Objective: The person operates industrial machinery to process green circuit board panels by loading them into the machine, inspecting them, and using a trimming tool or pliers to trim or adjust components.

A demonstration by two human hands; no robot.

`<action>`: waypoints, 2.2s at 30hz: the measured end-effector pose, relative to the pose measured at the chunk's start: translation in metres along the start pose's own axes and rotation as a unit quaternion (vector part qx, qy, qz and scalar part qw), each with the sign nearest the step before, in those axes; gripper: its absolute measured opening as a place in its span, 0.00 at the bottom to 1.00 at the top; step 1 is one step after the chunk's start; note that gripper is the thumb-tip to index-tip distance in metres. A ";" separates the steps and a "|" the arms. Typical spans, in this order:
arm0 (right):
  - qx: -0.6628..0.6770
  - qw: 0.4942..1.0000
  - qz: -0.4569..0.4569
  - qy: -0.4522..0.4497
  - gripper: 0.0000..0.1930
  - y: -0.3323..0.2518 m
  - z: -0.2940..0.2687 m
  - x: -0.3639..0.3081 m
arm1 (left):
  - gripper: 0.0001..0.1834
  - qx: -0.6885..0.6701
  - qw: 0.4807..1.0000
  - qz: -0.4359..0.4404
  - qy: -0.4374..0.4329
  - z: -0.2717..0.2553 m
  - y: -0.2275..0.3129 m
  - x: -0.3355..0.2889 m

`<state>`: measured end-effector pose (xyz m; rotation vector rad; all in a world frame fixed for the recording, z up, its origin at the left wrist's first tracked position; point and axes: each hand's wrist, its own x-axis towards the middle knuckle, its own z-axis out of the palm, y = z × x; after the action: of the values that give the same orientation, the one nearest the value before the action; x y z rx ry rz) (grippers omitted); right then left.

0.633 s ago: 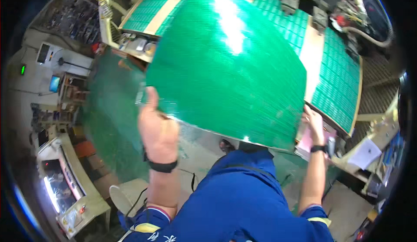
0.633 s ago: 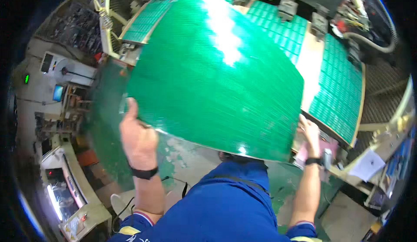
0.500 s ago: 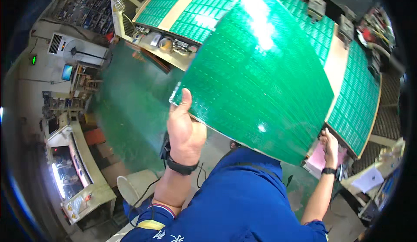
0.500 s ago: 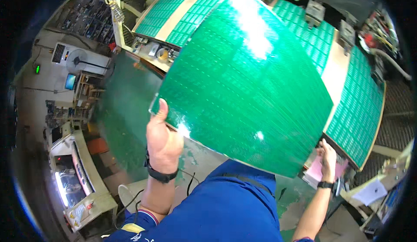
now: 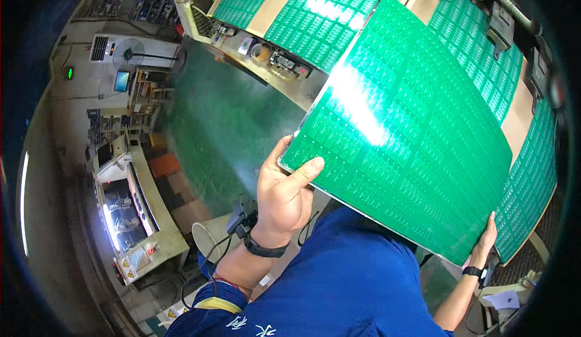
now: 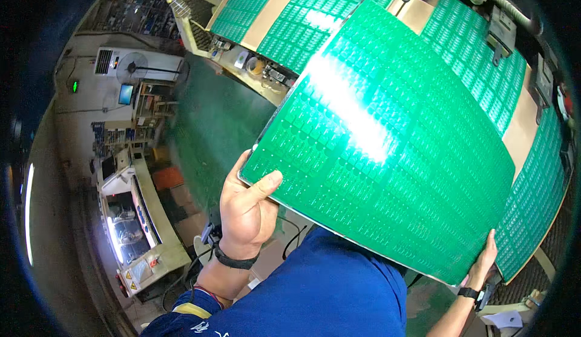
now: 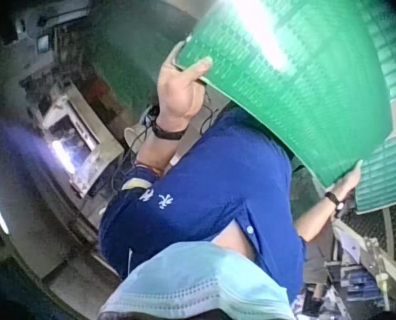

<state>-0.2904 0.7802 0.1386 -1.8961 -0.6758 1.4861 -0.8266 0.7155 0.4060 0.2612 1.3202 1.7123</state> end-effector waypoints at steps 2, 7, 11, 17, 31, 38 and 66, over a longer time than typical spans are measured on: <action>-0.010 0.998 -0.034 0.046 0.29 -0.004 -0.004 0.005 | 0.15 0.018 1.000 0.000 0.007 0.001 -0.004 0.008; 0.016 0.990 -0.072 0.121 0.26 0.012 -0.039 0.022 | 0.04 0.227 0.972 -0.035 -0.054 -0.004 -0.011 0.031; 0.059 0.983 -0.066 0.161 0.24 0.013 -0.051 0.030 | 0.02 0.265 0.959 -0.035 -0.092 0.008 -0.016 0.035; 0.042 0.977 -0.096 0.188 0.24 0.025 -0.067 0.041 | 0.03 0.292 0.949 -0.055 -0.101 0.022 -0.018 0.041; 0.086 0.978 -0.073 0.173 0.25 0.034 -0.074 0.048 | 0.02 0.288 0.949 -0.008 -0.127 0.037 -0.027 0.045; 0.060 0.978 -0.078 0.182 0.26 0.033 -0.072 0.047 | 0.03 0.299 0.945 -0.001 -0.135 0.040 -0.030 0.049; -0.031 0.983 -0.060 0.168 0.25 0.032 -0.140 0.037 | 0.08 0.293 0.917 -0.230 -0.140 0.000 -0.106 0.079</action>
<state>-0.1451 0.7631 0.1143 -2.0497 -0.6691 1.0466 -0.8134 0.7752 0.2889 0.4739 1.5048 0.8247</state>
